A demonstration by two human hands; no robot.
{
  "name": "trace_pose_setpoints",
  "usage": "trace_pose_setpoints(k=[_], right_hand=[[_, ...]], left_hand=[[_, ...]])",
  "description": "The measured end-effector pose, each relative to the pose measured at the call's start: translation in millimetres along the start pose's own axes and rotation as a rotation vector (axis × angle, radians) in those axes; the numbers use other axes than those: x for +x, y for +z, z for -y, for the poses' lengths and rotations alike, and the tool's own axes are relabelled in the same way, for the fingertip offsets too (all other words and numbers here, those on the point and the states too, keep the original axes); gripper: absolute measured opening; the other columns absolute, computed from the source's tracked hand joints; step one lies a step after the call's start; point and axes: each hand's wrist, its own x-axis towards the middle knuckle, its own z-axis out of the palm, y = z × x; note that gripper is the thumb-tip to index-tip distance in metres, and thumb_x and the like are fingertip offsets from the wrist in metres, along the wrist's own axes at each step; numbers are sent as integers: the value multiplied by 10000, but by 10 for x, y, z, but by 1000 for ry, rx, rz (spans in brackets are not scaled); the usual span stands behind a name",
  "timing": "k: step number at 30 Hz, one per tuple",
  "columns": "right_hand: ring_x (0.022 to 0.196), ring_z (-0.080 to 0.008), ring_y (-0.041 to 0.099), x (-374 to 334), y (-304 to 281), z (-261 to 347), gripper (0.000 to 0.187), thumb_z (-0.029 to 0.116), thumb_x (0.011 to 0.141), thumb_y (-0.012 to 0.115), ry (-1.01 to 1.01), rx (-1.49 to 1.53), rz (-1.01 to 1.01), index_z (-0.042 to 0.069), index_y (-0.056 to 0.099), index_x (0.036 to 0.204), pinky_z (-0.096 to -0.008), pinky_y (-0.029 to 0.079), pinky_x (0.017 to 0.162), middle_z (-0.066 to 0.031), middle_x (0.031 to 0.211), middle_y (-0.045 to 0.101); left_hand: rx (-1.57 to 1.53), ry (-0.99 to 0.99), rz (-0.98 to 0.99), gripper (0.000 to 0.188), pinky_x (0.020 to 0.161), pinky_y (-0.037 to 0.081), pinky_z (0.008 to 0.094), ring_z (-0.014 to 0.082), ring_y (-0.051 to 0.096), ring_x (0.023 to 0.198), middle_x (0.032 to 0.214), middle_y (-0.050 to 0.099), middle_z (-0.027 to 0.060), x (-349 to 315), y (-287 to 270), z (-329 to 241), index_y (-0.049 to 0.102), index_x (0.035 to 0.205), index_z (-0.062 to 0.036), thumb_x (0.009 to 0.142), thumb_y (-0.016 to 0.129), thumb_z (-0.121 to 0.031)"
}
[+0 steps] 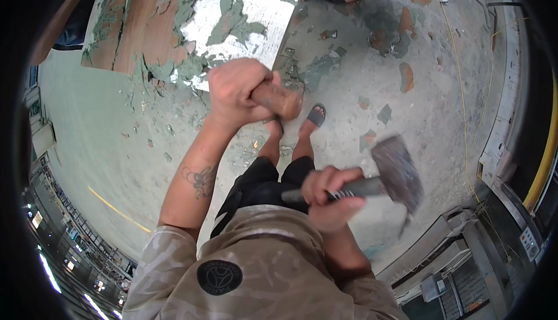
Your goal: Using a hammer and a chisel to remove material or debris from a flat board on a production floor.
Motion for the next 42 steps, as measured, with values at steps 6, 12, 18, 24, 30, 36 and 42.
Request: trace_pose_setpoints(k=[6, 12, 18, 24, 30, 36, 42], right_hand=[[483, -114, 369, -34, -39, -146, 589, 736, 951, 514, 46, 54, -56, 153, 452, 884, -293, 300, 415, 29, 597, 351], [472, -111, 362, 62, -103, -197, 492, 589, 1018, 512, 125, -19, 2, 113, 462, 904, -291, 312, 422, 8, 593, 367], [432, -119, 330, 210, 11, -243, 499, 599, 1030, 489, 236, -258, 11, 128, 437, 874, -290, 286, 376, 5, 585, 369], [418, -126, 334, 100, 110, -267, 481, 583, 1050, 426, 271, -141, 78, 131, 452, 890, -292, 284, 363, 10, 584, 382], [456, -119, 368, 89, 253, -334, 668, 791, 942, 459, 351, -123, 29, 124, 444, 903, -277, 289, 401, 17, 610, 394], [461, -95, 362, 46, 152, -448, 574, 655, 1026, 459, 195, 30, 5, 89, 453, 930, -268, 298, 413, 6, 607, 371], [447, -91, 381, 32, 145, -533, 521, 591, 1053, 447, 109, -48, 23, 100, 451, 878, -258, 323, 404, 14, 584, 398]], left_hand=[[-3, 18, 122, 206, 471, 423, 378, 268, 548, 504, 569, 493, 66, -66, -6, -37, 569, 653, -92, 619, 773, -90], [71, 23, 141, 259, 471, 420, 382, 273, 540, 503, 574, 506, 64, -31, -1, 51, 511, 621, -100, 611, 770, -90], [64, 44, 156, 247, 473, 416, 385, 275, 546, 506, 571, 505, 71, -60, -63, 60, 520, 621, -99, 628, 765, -80], [43, 17, 133, 238, 480, 428, 389, 262, 564, 540, 600, 513, 35, -115, -88, 101, 564, 669, -144, 486, 716, -148], [21, 36, 121, 224, 474, 421, 389, 255, 559, 532, 582, 513, 28, -83, -98, 126, 573, 662, -152, 487, 713, -146], [35, 53, 194, 185, 479, 425, 369, 287, 552, 510, 579, 513, 80, -52, -160, 129, 568, 645, -87, 614, 750, -78], [56, 47, 236, 182, 490, 432, 376, 289, 560, 525, 589, 517, 79, -75, -197, 193, 575, 655, -92, 578, 741, -92]])
